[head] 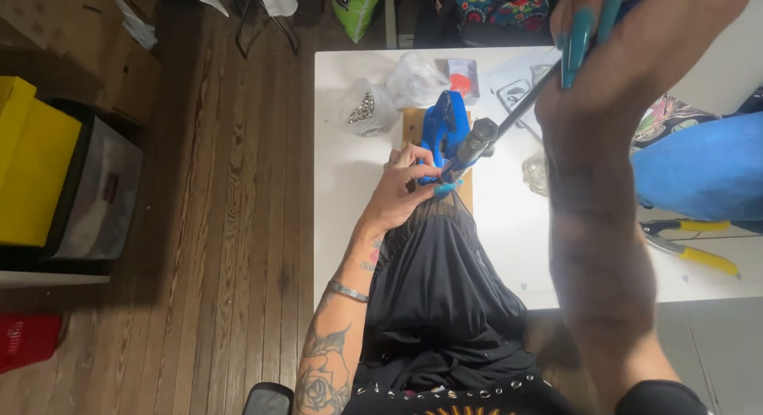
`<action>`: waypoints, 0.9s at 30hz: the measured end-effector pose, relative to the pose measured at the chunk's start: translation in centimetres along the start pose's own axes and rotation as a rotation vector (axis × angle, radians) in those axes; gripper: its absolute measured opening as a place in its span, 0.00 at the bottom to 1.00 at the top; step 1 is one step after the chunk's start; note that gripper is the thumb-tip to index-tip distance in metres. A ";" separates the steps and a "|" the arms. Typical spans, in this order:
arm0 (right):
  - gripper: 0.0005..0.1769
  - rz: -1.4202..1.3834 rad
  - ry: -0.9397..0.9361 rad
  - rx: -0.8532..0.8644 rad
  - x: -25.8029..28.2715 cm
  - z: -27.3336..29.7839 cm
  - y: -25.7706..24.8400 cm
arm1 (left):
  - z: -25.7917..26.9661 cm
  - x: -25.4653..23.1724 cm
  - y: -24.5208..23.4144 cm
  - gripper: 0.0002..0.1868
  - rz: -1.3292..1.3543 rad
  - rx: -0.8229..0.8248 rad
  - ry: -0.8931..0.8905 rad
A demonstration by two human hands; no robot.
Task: Attaching metal grommets to a black garment using a manual press
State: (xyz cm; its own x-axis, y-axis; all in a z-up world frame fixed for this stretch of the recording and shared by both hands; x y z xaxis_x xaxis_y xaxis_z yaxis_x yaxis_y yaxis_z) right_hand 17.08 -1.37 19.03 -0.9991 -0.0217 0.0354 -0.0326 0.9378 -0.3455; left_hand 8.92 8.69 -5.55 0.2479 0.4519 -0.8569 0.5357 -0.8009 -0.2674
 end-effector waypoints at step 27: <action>0.20 -0.972 0.371 -0.437 4.7 8.6 -2.6 | 1.1 0.7 -0.5 0.06 -0.007 -0.051 -0.037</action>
State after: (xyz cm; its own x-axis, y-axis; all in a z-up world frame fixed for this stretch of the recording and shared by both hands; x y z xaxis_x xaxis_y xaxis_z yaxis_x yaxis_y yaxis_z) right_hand 12.25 -6.87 12.00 -0.4825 -0.7730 0.4119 -0.7080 0.6211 0.3362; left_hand 7.96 9.02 -6.50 0.2140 0.4419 -0.8712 0.5781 -0.7762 -0.2517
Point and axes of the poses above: each hand's wrist, its own z-axis away from the middle knuckle, its own y-axis out of the palm, x = y × z, the point moved 4 cm from there along -z, towards the middle knuckle, and after that the axes turned 1 degree about y, right-handed, at the moved point
